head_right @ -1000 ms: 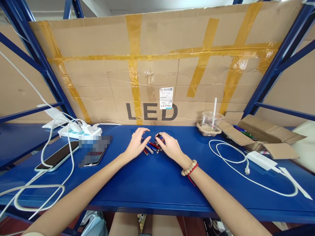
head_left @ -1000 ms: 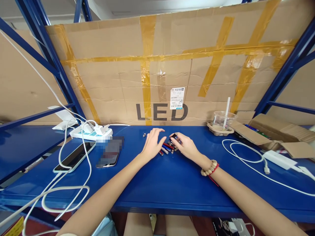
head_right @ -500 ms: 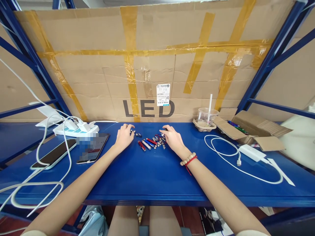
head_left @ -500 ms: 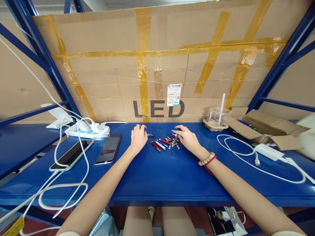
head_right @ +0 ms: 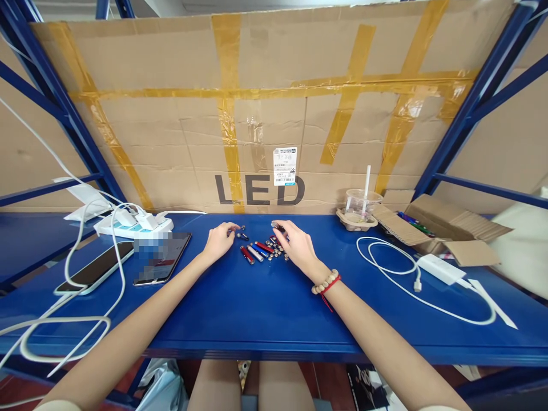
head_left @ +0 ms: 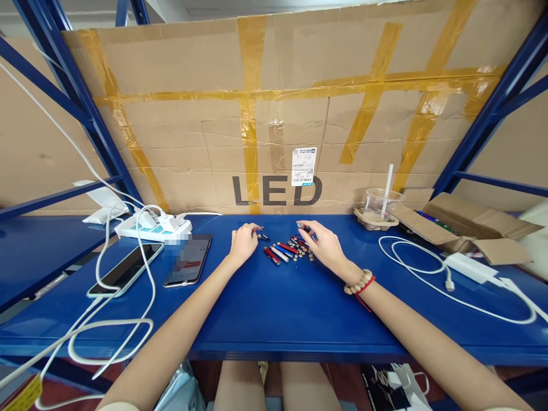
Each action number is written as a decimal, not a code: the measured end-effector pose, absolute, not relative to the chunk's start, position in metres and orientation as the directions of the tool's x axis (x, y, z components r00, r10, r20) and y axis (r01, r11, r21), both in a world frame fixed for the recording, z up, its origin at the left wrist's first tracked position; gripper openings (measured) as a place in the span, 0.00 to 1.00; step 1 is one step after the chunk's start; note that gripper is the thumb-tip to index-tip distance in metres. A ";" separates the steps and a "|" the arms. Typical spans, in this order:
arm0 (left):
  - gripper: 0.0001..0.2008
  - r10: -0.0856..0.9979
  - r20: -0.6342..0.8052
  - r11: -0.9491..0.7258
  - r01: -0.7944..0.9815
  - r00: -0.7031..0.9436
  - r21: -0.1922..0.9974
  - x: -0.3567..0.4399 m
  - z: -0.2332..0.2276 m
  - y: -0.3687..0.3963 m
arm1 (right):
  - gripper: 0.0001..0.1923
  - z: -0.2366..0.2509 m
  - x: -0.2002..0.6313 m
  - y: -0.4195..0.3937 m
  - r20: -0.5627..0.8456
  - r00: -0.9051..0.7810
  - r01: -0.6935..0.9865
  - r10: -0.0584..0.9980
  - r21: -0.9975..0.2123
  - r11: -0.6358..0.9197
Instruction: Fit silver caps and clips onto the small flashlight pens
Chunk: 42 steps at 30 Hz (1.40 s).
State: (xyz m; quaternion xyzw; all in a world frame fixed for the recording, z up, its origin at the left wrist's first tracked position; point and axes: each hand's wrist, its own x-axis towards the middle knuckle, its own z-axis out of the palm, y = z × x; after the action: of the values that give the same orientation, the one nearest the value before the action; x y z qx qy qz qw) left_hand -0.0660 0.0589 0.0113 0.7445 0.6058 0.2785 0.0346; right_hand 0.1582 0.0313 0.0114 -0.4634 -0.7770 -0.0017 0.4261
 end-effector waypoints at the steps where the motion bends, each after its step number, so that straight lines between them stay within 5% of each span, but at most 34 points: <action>1: 0.15 0.920 0.384 -0.248 0.881 0.083 0.404 -0.066 0.013 0.058 | 0.13 0.012 0.158 0.031 0.663 -0.216 0.723 0.717 -0.385 0.574; 10: 0.18 0.930 0.368 -0.145 0.925 0.006 0.350 -0.078 0.009 0.064 | 0.15 0.011 0.157 0.029 0.707 -0.236 0.770 0.667 -0.283 0.572; 18: 0.06 0.885 0.374 -0.397 0.869 0.277 0.295 -0.077 0.007 0.066 | 0.13 0.012 0.155 0.028 0.690 -0.268 0.760 0.672 -0.277 0.587; 26: 0.05 0.923 0.382 -0.302 0.549 -0.034 0.779 -0.075 0.010 0.073 | 0.12 0.015 0.148 0.020 0.664 -0.310 0.695 0.681 -0.330 0.638; 37: 0.17 0.980 0.198 -0.191 0.185 -0.020 0.964 -0.069 0.009 0.072 | 0.13 0.009 0.121 0.001 0.540 -0.612 0.493 0.578 -0.312 0.812; 42: 0.21 0.990 0.074 -0.053 -0.163 0.122 0.985 -0.062 0.018 0.065 | 0.13 0.005 0.114 -0.004 0.451 -0.745 0.450 0.492 -0.206 0.869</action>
State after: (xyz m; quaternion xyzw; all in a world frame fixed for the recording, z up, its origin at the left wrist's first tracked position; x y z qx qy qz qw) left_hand -0.0619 0.0650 0.0178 0.5052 0.4093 0.5209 0.5531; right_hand 0.1137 -0.0039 0.0053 -0.2523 -0.9330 0.0419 0.2530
